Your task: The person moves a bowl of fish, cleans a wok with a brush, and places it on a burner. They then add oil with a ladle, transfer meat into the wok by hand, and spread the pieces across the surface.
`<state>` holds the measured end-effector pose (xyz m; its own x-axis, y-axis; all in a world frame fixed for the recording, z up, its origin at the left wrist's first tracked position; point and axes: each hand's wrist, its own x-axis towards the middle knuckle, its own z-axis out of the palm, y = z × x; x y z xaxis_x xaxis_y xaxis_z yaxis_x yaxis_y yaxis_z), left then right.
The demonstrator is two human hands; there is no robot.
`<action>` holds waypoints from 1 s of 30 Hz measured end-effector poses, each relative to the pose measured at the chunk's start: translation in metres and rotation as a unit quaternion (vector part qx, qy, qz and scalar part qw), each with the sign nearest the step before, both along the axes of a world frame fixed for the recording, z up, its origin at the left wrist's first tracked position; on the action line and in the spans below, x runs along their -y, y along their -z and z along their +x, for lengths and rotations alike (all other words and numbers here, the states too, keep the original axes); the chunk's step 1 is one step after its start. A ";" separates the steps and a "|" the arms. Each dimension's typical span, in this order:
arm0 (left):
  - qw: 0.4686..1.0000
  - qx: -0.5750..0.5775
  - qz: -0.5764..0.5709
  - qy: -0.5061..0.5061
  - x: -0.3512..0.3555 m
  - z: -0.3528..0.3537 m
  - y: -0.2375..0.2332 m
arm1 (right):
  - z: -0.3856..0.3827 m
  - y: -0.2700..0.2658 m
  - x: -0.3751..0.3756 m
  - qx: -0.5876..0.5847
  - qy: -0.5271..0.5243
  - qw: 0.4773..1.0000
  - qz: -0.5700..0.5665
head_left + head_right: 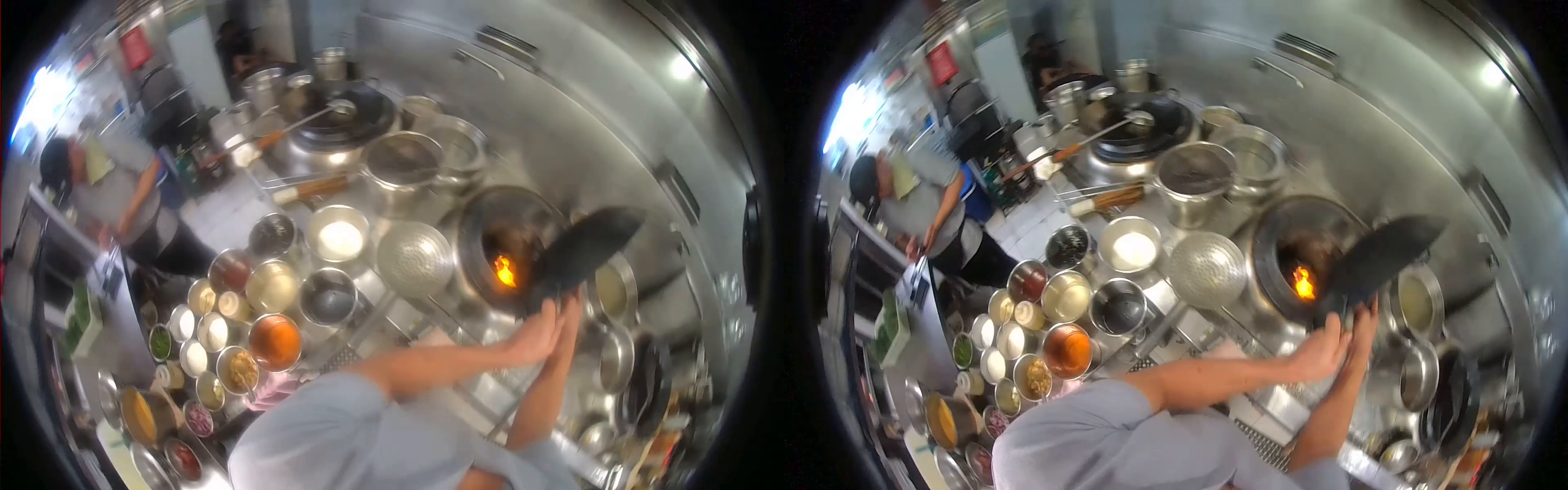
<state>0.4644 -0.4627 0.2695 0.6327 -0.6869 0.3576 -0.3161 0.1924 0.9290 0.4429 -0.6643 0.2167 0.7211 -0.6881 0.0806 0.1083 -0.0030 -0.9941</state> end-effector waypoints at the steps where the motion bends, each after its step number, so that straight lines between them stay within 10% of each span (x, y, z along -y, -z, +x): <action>1: 0.999 -0.027 -0.001 -0.027 -0.002 0.010 0.002 | -0.005 -0.045 -0.046 -0.185 0.011 0.969 -0.166; 4: 0.991 -0.099 -0.004 -0.095 -0.003 0.050 0.011 | -0.054 -0.013 -0.124 -0.151 -0.048 0.956 -0.246; 6: 0.977 -0.096 0.008 -0.190 -0.013 0.083 0.029 | -0.104 0.003 -0.116 -0.367 -0.005 0.901 -0.231; 7: 0.973 -0.171 -0.002 -0.157 -0.014 0.103 0.056 | -0.125 0.027 -0.081 -0.432 0.059 0.849 -0.298; 9: 0.935 -0.341 -0.049 -0.084 -0.024 0.127 0.079 | -0.127 -0.038 -0.050 -0.452 0.121 0.881 -0.073; 11: 0.848 -0.517 -0.118 0.003 -0.038 0.145 0.079 | -0.140 -0.046 0.004 -0.289 0.144 0.911 -0.256; 18: 0.817 -0.567 -0.093 -0.045 0.007 0.132 0.100 | 0.019 -0.219 0.035 -0.208 0.169 0.885 -0.380; 21: 0.801 -0.588 -0.076 -0.079 0.007 0.131 0.089 | 0.077 -0.173 0.121 -0.200 0.198 0.850 -0.445; 24: 0.807 -0.577 -0.094 -0.079 0.010 0.132 0.099 | 0.158 -0.063 0.132 -0.243 0.125 0.922 -0.273; 27: 0.821 -0.564 -0.088 -0.023 0.006 0.136 0.125 | 0.160 0.032 0.053 -0.340 -0.089 0.876 -0.331; 30: 0.927 -0.341 0.091 -0.126 -0.012 0.134 0.106 | 0.104 -0.053 -0.019 -0.451 -0.257 0.784 -0.341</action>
<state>0.5983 -0.4510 0.1640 0.8180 -0.4960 -0.2914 0.3427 0.0133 0.9394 0.5465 -0.6452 0.2696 0.8647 -0.3066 -0.3979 -0.4759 -0.7536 -0.4535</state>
